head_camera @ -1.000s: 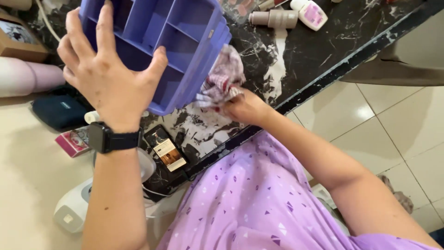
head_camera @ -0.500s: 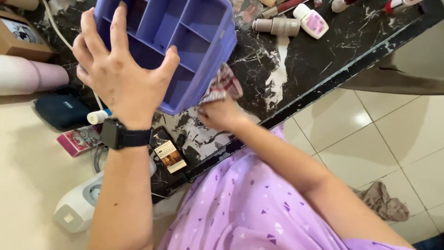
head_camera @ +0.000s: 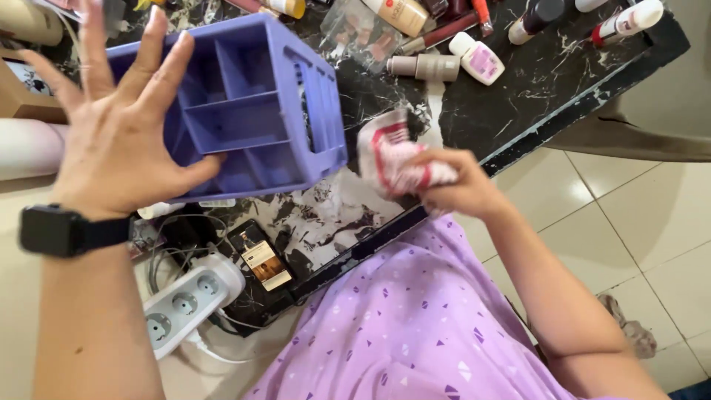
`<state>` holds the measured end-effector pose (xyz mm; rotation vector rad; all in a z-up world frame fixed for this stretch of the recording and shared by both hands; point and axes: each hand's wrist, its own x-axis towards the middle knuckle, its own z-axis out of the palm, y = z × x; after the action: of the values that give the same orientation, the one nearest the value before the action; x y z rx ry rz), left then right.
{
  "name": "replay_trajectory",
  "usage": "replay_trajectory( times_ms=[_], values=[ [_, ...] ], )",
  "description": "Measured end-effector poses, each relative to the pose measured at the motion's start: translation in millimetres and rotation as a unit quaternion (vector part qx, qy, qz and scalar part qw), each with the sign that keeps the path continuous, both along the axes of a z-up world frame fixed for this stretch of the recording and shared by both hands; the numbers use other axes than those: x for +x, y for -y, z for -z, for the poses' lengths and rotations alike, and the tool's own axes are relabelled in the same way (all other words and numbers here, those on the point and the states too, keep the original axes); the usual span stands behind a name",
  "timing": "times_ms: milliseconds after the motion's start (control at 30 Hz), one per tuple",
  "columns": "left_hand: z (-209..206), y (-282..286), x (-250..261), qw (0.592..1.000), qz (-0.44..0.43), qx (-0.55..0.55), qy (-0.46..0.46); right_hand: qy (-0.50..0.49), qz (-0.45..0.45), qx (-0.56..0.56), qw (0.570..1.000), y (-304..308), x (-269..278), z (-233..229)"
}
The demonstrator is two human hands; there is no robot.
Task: The person sprays a purple plastic organizer with a cleaning solution and wipes its compartments and sides with a cloth. The organizer is rotated and cleaned thoroughly on a cluttered countertop.
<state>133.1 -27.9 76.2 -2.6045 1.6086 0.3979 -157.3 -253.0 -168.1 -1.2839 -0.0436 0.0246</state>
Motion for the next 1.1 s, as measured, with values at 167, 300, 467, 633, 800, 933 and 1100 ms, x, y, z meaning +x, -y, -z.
replay_trajectory(
  times_ms=[167,300,467,633,800,933,1100],
  values=[
    [8.2,1.2,-46.8,0.994,-0.066,-0.073,-0.052,-0.064,0.232,0.246,0.939,20.7,26.4,-9.8],
    [59.0,30.9,-89.2,0.976,-0.206,-0.051,0.047,0.082,0.197,0.288,0.934,-20.9,91.2,-38.2],
    [73.9,45.3,-107.1,0.942,-0.286,-0.139,0.107,0.357,0.07,-0.465,0.807,-46.5,129.5,-18.8],
    [76.2,42.9,-106.7,0.945,-0.28,-0.129,0.111,0.258,0.02,-0.591,0.764,-26.9,155.3,-31.7],
    [86.7,45.1,-105.2,0.937,-0.294,-0.128,0.136,0.237,0.02,-0.381,0.894,-41.6,131.3,-50.0],
    [95.2,42.7,-106.9,0.928,-0.297,-0.181,0.136,0.16,0.04,-0.185,0.969,1.4,117.3,-71.0],
    [95.1,39.3,-111.3,0.911,-0.273,-0.3,0.077,0.273,0.179,-0.126,0.937,33.0,133.9,-125.5]
  ],
)
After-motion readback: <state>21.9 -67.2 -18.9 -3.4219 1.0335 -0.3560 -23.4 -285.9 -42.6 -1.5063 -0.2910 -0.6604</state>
